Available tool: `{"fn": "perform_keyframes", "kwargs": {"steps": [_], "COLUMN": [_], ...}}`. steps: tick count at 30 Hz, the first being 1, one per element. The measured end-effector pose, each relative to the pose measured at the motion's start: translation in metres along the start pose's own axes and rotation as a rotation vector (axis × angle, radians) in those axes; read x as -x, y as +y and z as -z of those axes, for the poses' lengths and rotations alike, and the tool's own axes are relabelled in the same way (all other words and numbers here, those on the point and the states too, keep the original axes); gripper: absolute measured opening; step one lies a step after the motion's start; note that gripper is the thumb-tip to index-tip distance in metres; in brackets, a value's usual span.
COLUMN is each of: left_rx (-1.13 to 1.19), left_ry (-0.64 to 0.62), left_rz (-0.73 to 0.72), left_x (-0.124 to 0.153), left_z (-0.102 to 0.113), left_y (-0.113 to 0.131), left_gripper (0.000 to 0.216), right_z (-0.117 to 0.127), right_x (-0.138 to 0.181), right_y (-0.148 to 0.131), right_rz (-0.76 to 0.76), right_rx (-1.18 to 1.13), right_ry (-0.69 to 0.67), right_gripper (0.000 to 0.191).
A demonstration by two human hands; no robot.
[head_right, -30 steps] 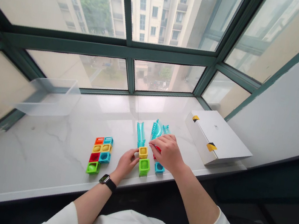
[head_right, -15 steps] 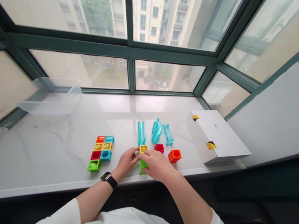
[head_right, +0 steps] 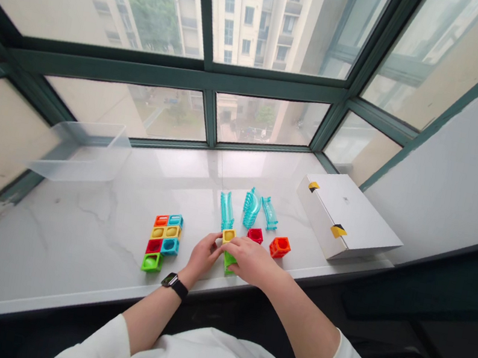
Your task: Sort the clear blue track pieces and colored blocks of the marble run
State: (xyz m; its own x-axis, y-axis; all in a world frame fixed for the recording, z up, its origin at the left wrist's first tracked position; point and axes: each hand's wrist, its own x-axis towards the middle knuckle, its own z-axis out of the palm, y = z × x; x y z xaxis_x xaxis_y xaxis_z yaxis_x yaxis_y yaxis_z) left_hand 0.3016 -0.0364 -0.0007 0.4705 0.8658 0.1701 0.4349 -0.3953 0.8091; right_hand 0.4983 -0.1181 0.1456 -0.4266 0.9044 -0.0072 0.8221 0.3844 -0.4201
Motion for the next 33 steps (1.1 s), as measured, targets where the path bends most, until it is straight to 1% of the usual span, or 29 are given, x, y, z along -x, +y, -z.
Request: {"fn": "perform_keyframes", "kwargs": {"steps": [9,26,33], "left_rx": [0.012,0.008,0.004], "left_ry": [-0.009,0.009,0.015], "left_rz": [0.006,-0.022,-0.021], "left_x": [0.0012,0.0018,0.0017], "left_z": [0.0029,-0.0001,-0.0002], "left_y": [0.0026,-0.002,-0.0006], "left_gripper": [0.04,0.042,0.043], "right_z": [0.003,-0.0027,-0.0003], "right_x": [-0.0017,0.0001,0.0006], "right_y": [-0.0017,-0.001,-0.0023], "right_rz": [-0.015,0.007,0.009], "right_rx": [-0.012,-0.039,-0.018], "right_ry": [-0.008,0.036,0.024], "right_gripper": [0.045,0.052,0.054]}}
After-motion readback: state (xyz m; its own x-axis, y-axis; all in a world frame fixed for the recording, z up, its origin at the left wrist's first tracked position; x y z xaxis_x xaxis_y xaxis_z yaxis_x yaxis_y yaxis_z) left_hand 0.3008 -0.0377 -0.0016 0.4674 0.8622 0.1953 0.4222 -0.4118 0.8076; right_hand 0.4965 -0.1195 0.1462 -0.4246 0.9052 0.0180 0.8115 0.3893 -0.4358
